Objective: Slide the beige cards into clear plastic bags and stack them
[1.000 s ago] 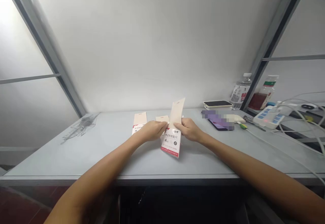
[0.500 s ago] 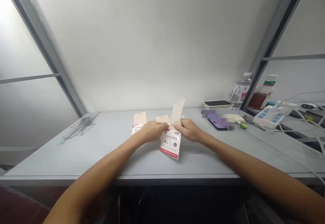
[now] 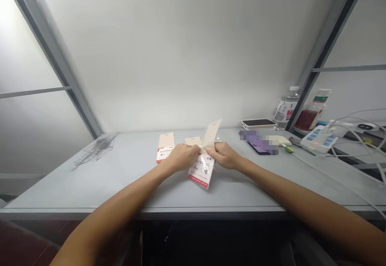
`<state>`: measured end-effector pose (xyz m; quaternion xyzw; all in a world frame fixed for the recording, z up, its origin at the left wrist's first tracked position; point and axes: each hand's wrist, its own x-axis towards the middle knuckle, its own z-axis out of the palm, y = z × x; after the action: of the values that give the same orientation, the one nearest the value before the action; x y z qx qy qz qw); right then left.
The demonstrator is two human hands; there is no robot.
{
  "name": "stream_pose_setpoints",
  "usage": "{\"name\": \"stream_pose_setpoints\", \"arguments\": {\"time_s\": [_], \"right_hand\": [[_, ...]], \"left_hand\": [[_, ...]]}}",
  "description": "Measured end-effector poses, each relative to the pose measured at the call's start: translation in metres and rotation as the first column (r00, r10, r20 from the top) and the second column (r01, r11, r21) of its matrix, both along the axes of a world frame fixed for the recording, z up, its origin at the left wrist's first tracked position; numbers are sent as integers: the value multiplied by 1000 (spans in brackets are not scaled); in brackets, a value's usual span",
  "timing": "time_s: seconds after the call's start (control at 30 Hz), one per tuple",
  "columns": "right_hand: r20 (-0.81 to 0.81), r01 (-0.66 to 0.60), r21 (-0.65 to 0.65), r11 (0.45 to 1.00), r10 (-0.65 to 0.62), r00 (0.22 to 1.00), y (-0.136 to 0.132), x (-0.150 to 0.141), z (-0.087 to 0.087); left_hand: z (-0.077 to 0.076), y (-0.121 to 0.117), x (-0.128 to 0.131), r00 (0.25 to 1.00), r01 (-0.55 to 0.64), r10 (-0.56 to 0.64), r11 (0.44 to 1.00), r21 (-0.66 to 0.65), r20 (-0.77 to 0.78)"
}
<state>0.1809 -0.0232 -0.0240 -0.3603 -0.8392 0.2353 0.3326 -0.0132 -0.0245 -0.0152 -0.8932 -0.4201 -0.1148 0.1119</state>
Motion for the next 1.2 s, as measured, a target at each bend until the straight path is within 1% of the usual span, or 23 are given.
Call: {"name": "stream_pose_setpoints", "arguments": {"time_s": [0.1, 0.17, 0.23, 0.3, 0.33, 0.4, 0.47, 0.53, 0.63, 0.7, 0.8, 0.87, 0.97, 1.03, 1.07, 1.2], "right_hand": [[8, 26, 27, 999, -26, 1000, -1, 0, 0], [16, 24, 69, 997, -25, 1000, -3, -1, 1], [44, -4, 135, 991, -2, 999, -7, -5, 1], [61, -25, 181, 983, 14, 998, -10, -9, 1], [52, -15, 183, 983, 6, 999, -11, -11, 2], [-9, 52, 150, 987, -52, 999, -12, -12, 4], [-91, 136, 85, 987, -128, 988, -9, -11, 6], [-175, 167, -13, 986, -166, 970, -5, -7, 9], [-272, 83, -160, 984, -125, 954, 2, -1, 11], [-308, 25, -206, 978, -89, 947, 5, 1, 11], [-328, -13, -222, 975, -62, 943, 6, 0, 10], [-343, -25, -228, 973, -56, 938, 5, 0, 11], [-370, -27, -239, 971, -65, 927, 5, 1, 13], [-366, -14, -249, 969, -81, 927, 6, 2, 14], [-360, -4, -251, 968, -89, 929, 7, 3, 14], [-351, 43, -239, 970, -128, 928, 13, 6, 14]], "left_hand": [[-2, -2, 4, 998, -53, 52, 999, 15, 37], [-2, -2, 6, 991, -100, 97, 995, 19, 94], [0, 1, 5, 971, -151, 151, 988, -13, 185], [2, 5, 1, 941, -156, 172, 985, -78, 291], [3, 7, -2, 924, -137, 167, 985, -109, 345], [5, 11, -6, 882, -78, 141, 985, -154, 449], [6, 13, -8, 824, -45, 144, 981, -190, 549], [7, 12, -7, 760, -20, 161, 974, -225, 629], [7, 10, -5, 663, 1, 155, 978, -208, 732], [7, 9, -4, 614, 2, 121, 988, -155, 780], [8, 10, -4, 610, 20, 84, 992, -121, 788], [9, 12, -4, 594, 71, 101, 982, -177, 798], [10, 14, -5, 516, 237, 141, 924, -299, 845], [11, 15, -5, 481, 334, 134, 886, -323, 866], [11, 16, -5, 469, 358, 123, 879, -316, 875], [11, 17, -5, 414, 353, 116, 894, -277, 903]]}}
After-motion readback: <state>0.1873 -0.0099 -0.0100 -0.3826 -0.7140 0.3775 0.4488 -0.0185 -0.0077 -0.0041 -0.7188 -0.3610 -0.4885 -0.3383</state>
